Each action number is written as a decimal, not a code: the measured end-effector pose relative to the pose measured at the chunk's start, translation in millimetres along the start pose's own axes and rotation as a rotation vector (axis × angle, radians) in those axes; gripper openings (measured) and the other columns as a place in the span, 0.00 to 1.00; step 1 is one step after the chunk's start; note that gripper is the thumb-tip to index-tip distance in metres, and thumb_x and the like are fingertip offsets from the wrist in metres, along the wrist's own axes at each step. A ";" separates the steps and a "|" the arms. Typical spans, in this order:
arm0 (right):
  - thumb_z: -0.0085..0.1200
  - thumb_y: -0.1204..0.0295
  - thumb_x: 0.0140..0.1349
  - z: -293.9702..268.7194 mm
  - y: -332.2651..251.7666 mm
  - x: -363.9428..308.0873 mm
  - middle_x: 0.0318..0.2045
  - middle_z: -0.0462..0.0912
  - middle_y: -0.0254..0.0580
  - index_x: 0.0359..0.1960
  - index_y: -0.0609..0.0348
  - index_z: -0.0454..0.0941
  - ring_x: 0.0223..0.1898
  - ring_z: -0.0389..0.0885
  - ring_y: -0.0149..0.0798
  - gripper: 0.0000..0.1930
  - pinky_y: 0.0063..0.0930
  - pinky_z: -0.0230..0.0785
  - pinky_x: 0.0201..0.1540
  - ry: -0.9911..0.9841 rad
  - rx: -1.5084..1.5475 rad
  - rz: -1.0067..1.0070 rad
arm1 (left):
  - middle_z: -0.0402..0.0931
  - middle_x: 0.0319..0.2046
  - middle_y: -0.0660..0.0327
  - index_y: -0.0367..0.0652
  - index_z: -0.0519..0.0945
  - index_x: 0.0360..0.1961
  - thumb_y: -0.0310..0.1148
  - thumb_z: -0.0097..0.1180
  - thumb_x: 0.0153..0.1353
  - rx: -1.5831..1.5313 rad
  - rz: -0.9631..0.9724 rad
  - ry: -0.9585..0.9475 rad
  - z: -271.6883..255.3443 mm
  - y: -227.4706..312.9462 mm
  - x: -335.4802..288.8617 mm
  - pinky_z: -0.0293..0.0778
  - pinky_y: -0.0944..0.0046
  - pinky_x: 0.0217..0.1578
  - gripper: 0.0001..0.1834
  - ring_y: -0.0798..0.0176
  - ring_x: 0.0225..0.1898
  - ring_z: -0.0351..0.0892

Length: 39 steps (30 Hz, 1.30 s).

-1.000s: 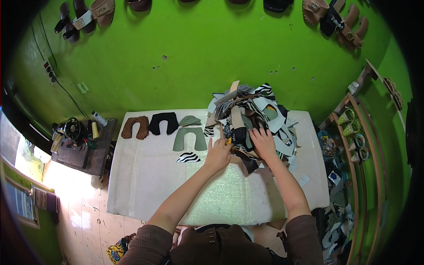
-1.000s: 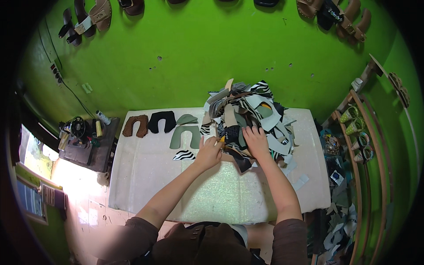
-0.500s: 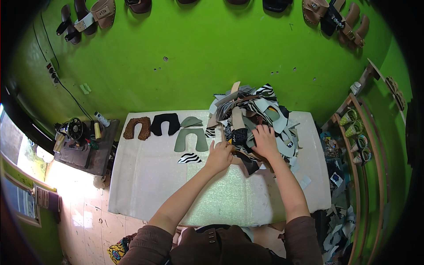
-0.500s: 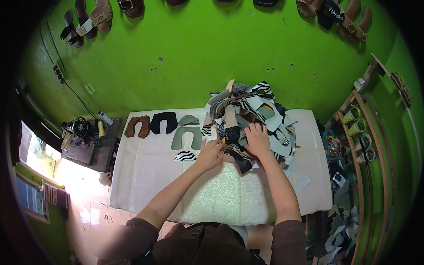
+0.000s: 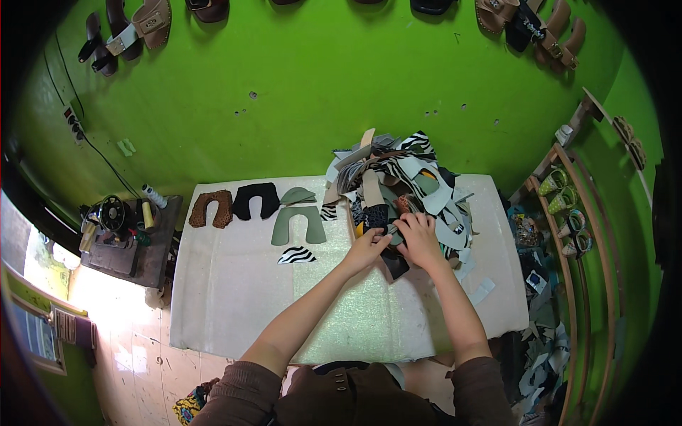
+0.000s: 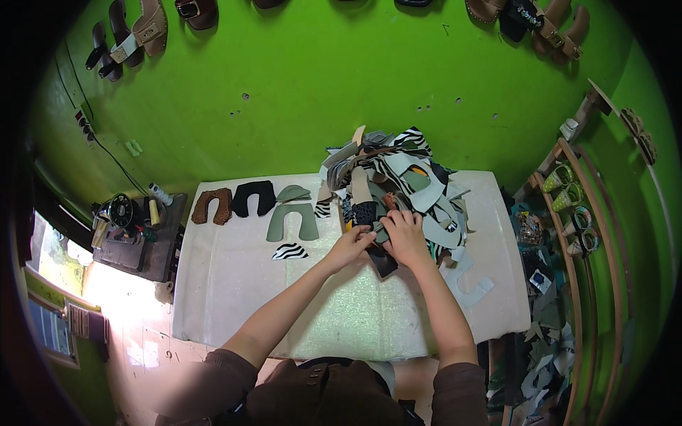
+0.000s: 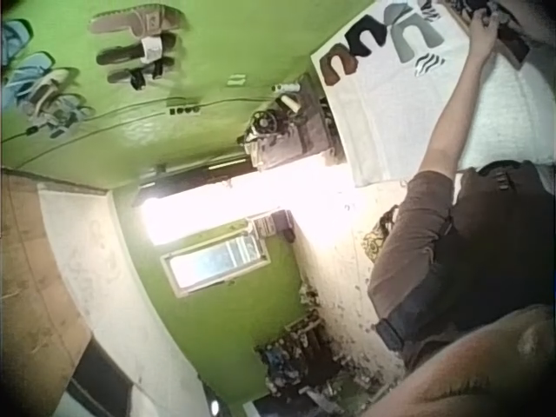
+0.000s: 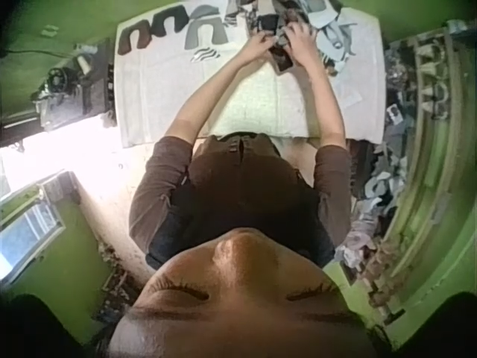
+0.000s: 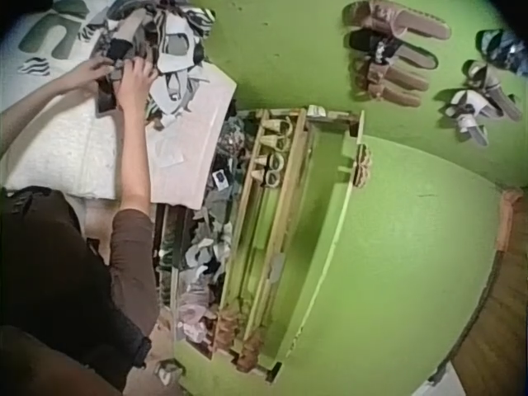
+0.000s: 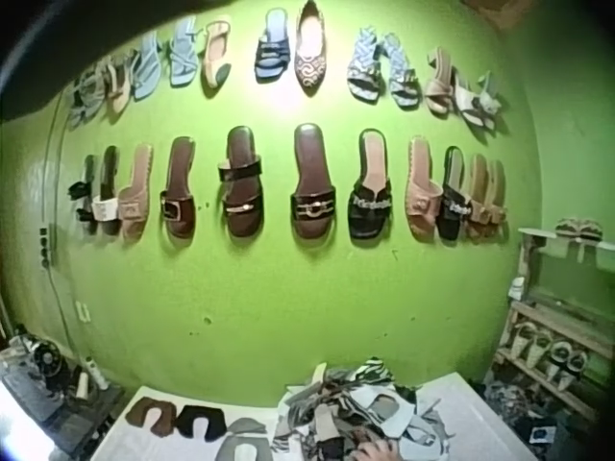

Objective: Sorting and arranging leather shoe upper components on a table.

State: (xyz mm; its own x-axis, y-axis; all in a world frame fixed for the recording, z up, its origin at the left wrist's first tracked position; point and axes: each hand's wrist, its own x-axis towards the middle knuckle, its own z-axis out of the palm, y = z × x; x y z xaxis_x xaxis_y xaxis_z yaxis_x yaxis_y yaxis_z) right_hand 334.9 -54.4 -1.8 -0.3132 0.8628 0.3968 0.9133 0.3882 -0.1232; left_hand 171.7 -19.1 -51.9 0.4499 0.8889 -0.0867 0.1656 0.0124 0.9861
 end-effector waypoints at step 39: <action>0.43 0.74 0.63 23.6 -60.1 -20.3 0.37 0.77 0.34 0.45 0.66 0.72 0.39 0.72 0.24 0.12 0.18 0.64 0.44 0.179 1.437 0.472 | 0.71 0.45 0.54 0.44 0.63 0.53 0.48 0.44 0.62 -0.999 -0.337 -0.166 -13.4 39.2 -13.4 0.70 0.61 0.46 0.24 0.60 0.45 0.73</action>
State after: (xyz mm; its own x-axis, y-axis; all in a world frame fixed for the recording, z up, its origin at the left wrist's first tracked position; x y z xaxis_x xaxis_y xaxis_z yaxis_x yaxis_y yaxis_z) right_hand 280.3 -87.6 -23.9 0.0565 0.9858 0.1579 -0.1348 0.1642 -0.9772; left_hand 160.3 -24.3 -10.2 0.6417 0.6967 -0.3207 -0.4568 0.6831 0.5698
